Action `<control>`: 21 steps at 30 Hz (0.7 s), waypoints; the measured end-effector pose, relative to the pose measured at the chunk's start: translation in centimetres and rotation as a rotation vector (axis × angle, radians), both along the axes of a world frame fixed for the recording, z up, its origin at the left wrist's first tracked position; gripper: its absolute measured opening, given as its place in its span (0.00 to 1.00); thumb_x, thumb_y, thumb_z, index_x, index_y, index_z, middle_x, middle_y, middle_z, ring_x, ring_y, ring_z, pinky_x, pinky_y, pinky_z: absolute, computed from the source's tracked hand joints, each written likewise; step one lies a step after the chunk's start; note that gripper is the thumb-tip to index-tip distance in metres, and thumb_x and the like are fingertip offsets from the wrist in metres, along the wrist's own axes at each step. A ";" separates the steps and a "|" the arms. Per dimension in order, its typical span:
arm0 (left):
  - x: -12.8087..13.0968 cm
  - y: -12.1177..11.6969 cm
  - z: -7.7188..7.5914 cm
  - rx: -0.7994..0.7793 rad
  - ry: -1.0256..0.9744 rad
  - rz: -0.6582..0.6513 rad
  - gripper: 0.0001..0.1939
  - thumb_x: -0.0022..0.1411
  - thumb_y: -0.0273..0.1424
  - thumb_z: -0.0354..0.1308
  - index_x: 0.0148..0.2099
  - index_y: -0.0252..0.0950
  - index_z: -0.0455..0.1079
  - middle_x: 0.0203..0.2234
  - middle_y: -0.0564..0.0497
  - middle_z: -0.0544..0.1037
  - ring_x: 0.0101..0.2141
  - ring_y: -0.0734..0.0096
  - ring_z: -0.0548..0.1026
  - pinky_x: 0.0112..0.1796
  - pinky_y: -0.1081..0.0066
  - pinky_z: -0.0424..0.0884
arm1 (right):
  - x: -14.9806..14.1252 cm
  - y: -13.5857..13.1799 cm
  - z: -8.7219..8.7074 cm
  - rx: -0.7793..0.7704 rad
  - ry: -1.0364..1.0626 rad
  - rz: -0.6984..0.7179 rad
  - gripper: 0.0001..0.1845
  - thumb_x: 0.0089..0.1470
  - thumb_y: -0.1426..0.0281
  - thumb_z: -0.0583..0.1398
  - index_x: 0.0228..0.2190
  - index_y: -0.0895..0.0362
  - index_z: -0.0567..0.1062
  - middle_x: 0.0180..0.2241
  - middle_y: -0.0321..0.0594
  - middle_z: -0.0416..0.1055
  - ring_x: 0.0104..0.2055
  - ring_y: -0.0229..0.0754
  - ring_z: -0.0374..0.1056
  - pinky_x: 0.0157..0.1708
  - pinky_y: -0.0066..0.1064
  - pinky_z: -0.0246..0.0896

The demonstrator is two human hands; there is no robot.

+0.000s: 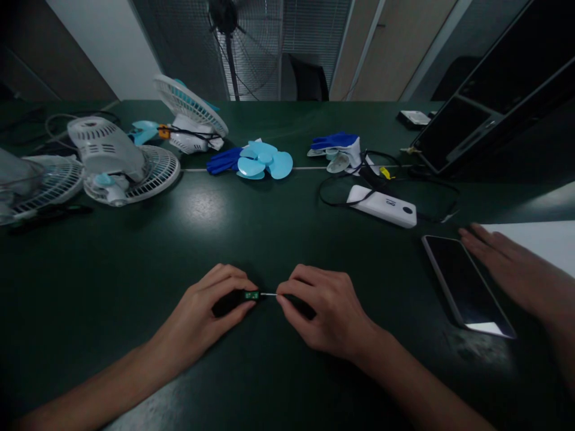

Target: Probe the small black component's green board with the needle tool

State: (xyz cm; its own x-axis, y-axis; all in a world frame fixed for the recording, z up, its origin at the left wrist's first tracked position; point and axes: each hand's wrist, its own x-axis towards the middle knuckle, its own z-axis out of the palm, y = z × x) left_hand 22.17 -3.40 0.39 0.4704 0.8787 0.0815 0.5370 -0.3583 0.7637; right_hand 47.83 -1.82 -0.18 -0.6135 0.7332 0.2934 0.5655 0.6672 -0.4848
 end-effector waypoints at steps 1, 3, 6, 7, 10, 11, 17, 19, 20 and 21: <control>0.0 0.0 0.0 0.004 -0.004 -0.003 0.07 0.70 0.29 0.58 0.48 0.41 0.73 0.43 0.51 0.75 0.44 0.67 0.72 0.45 0.65 0.69 | 0.0 0.0 0.0 0.003 -0.002 0.005 0.07 0.63 0.71 0.61 0.41 0.54 0.79 0.35 0.38 0.74 0.32 0.38 0.69 0.30 0.32 0.60; -0.2 -0.1 -0.1 0.014 -0.009 -0.013 0.07 0.70 0.30 0.58 0.49 0.41 0.73 0.44 0.51 0.75 0.45 0.67 0.71 0.46 0.65 0.69 | -0.3 -0.1 0.1 0.009 0.011 0.020 0.07 0.63 0.72 0.61 0.42 0.54 0.79 0.35 0.38 0.74 0.32 0.38 0.70 0.30 0.32 0.61; -0.3 -0.1 -0.4 0.023 -0.003 -0.028 0.09 0.71 0.30 0.57 0.51 0.43 0.73 0.45 0.51 0.74 0.46 0.68 0.71 0.47 0.64 0.69 | -0.8 -0.5 0.6 -0.032 0.156 0.029 0.07 0.63 0.74 0.62 0.42 0.55 0.79 0.35 0.38 0.75 0.32 0.37 0.71 0.30 0.30 0.64; -0.3 -0.1 -0.5 0.025 0.002 -0.029 0.09 0.71 0.30 0.57 0.52 0.43 0.72 0.46 0.51 0.74 0.47 0.68 0.70 0.48 0.64 0.69 | -1.0 -0.7 0.7 -0.051 0.238 0.020 0.08 0.62 0.74 0.62 0.42 0.55 0.79 0.35 0.38 0.75 0.33 0.36 0.72 0.31 0.29 0.65; -0.3 0.0 -0.6 0.028 0.018 -0.029 0.09 0.70 0.29 0.58 0.51 0.43 0.73 0.46 0.51 0.74 0.47 0.67 0.71 0.48 0.64 0.70 | -1.3 -0.8 1.0 -0.068 0.343 0.003 0.09 0.61 0.76 0.63 0.43 0.55 0.80 0.36 0.39 0.76 0.33 0.37 0.73 0.32 0.29 0.67; -0.3 0.0 -0.6 0.031 0.027 -0.028 0.09 0.70 0.29 0.58 0.51 0.43 0.73 0.46 0.51 0.74 0.47 0.67 0.71 0.48 0.64 0.70 | -1.2 -0.8 1.0 -0.072 0.349 -0.020 0.09 0.61 0.76 0.63 0.43 0.55 0.80 0.36 0.39 0.76 0.34 0.37 0.73 0.32 0.29 0.68; -1.7 -0.3 -0.3 0.126 0.148 -0.156 0.13 0.74 0.31 0.52 0.57 0.45 0.70 0.51 0.49 0.73 0.49 0.66 0.71 0.49 0.64 0.72 | -0.8 -0.5 0.8 -0.075 0.354 -0.101 0.08 0.61 0.76 0.63 0.43 0.55 0.80 0.36 0.40 0.75 0.34 0.38 0.73 0.31 0.30 0.69; -3.2 -0.6 -0.3 0.171 0.230 -0.253 0.16 0.74 0.31 0.51 0.60 0.47 0.69 0.53 0.49 0.73 0.51 0.65 0.71 0.51 0.63 0.72 | -0.8 -0.5 0.8 -0.076 0.361 -0.106 0.08 0.61 0.76 0.63 0.42 0.55 0.80 0.35 0.39 0.75 0.33 0.38 0.73 0.31 0.30 0.68; -4.3 -0.7 -0.3 0.187 0.271 -0.284 0.17 0.74 0.30 0.51 0.61 0.47 0.69 0.54 0.49 0.73 0.52 0.65 0.71 0.52 0.64 0.72 | -0.9 -0.5 0.8 -0.077 0.367 -0.112 0.08 0.61 0.76 0.63 0.42 0.55 0.80 0.35 0.39 0.75 0.33 0.37 0.73 0.31 0.30 0.68; -5.7 -0.7 -0.4 0.200 0.309 -0.289 0.18 0.74 0.30 0.51 0.62 0.48 0.68 0.54 0.49 0.73 0.53 0.65 0.72 0.53 0.64 0.72 | -0.9 -0.6 0.9 -0.079 0.374 -0.118 0.08 0.61 0.76 0.63 0.42 0.55 0.80 0.35 0.39 0.75 0.33 0.37 0.73 0.31 0.30 0.68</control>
State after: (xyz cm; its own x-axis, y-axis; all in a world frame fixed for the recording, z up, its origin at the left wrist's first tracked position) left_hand 16.49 -4.14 -0.02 0.7224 0.6893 0.0541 0.5846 -0.6508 0.4844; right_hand 46.94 -2.37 0.68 -0.3850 0.8217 0.4202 0.4113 0.5603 -0.7190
